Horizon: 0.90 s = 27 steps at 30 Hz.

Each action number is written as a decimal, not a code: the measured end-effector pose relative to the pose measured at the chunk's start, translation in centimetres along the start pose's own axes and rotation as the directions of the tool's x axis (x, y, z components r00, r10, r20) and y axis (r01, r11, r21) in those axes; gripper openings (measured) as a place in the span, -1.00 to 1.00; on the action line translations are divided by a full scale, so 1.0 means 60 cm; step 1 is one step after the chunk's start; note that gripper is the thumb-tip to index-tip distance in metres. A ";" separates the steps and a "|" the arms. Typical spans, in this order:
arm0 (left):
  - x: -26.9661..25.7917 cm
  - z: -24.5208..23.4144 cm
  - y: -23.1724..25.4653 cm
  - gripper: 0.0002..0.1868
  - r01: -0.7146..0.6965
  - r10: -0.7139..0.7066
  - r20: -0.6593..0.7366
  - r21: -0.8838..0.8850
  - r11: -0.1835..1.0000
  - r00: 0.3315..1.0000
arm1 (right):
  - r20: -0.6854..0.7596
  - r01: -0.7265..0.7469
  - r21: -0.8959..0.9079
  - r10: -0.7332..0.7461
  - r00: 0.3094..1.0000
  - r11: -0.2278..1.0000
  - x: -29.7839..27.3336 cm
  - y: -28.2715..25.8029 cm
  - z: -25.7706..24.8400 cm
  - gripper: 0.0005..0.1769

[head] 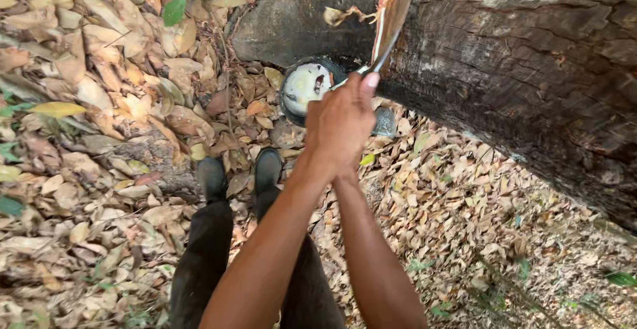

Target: The person uses a specialized knife to carve a thin strip of bark from a rubber tree, allowing the latex to flow into a small cup attached to the trunk, and then cleans the cup.

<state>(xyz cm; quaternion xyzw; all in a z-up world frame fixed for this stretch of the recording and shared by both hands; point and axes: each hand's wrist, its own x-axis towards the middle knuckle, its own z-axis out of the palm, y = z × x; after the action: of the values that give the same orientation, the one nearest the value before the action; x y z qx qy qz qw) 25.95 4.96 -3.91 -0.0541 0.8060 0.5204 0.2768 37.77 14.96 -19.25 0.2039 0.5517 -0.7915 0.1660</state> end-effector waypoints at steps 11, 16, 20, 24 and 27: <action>-0.018 0.034 -0.016 -0.46 0.053 -0.056 -0.071 -0.054 0.997 0.996 | 0.001 0.005 0.376 -0.005 1.000 0.927 -0.012 -0.022 -0.018 -0.73; -0.054 0.071 0.012 -0.53 0.180 -0.197 -0.051 -0.235 0.955 0.979 | -0.109 -0.069 0.159 0.087 0.990 0.985 -0.044 -0.106 -0.021 -0.58; -0.045 0.103 0.019 -0.51 0.046 -0.071 -0.301 -0.087 0.995 0.951 | 0.005 -0.059 -0.161 0.061 0.998 0.985 -0.041 -0.142 -0.024 -0.60; -0.049 0.154 -0.011 -0.51 0.009 -0.123 -0.352 -0.308 0.951 0.928 | -0.086 -0.092 -0.244 0.073 0.994 0.965 -0.038 -0.119 -0.069 -0.64; -0.063 0.162 0.019 -0.63 0.365 -0.355 0.132 -0.558 0.745 0.925 | -0.171 -0.174 -0.481 0.102 0.980 0.859 -0.062 -0.155 -0.089 -0.67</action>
<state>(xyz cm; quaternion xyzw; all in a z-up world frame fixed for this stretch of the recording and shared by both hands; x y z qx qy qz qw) 32.51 13.17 -4.03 -0.2847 0.5839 0.6752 0.3495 37.19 23.24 -11.54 0.2487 0.7296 -0.5942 0.2299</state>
